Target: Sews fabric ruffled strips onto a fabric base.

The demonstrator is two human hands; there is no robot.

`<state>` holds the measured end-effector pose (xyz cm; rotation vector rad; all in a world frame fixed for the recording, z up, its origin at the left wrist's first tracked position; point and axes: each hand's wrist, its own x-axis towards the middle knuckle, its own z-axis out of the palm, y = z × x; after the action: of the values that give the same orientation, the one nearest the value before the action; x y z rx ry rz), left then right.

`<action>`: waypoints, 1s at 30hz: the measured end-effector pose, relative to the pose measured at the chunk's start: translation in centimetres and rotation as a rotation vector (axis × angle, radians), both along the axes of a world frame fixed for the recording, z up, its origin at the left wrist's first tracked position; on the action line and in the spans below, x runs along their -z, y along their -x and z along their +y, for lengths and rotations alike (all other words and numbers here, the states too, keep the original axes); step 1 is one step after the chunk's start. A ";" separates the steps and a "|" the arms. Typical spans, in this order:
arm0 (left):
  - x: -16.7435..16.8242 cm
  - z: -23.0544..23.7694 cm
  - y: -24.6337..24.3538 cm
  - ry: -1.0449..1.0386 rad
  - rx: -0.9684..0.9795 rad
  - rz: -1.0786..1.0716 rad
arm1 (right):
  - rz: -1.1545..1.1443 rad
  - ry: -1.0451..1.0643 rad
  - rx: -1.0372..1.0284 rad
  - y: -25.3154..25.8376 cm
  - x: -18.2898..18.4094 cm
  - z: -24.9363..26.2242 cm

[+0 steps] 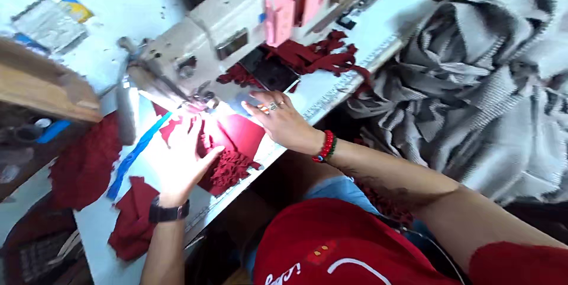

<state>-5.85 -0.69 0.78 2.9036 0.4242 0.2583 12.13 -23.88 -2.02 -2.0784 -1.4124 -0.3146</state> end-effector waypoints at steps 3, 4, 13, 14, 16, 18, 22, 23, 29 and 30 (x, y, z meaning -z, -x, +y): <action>-1.6 -2.3 2.3 0.092 0.066 -0.144 | 0.029 -0.215 -0.079 -1.2 -1.6 -4.7; -2.3 -3.3 3.5 0.185 0.090 -0.192 | 0.106 -0.229 -0.090 -2.0 -1.9 -7.3; -2.8 -11.3 7.4 1.097 0.381 0.155 | 1.000 0.570 0.459 0.6 10.5 -30.5; -2.2 -12.0 6.9 1.087 0.400 0.170 | 1.073 0.573 0.461 2.3 12.5 -31.0; -1.1 -13.6 5.4 1.073 0.449 0.179 | 1.132 0.649 0.458 5.2 15.2 -30.8; -0.5 -15.2 3.8 1.044 0.496 0.207 | 1.067 0.853 0.493 7.1 16.3 -29.7; -0.3 -16.8 1.6 0.950 0.549 0.259 | 0.971 0.696 0.689 6.7 17.9 -30.6; -0.2 -16.8 1.2 0.937 0.545 0.266 | 0.989 0.585 0.747 5.7 18.0 -31.5; 1.1 -17.4 -0.8 0.909 0.513 0.310 | 1.198 0.384 0.682 -0.8 14.8 -34.9; 1.4 -17.7 -1.3 0.906 0.525 0.328 | 1.232 0.406 0.623 -1.5 13.9 -34.8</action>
<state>-4.54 -18.36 -0.59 2.0367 -0.1680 -0.3968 13.59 -58.64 -15.87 -2.2400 -0.0771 0.9493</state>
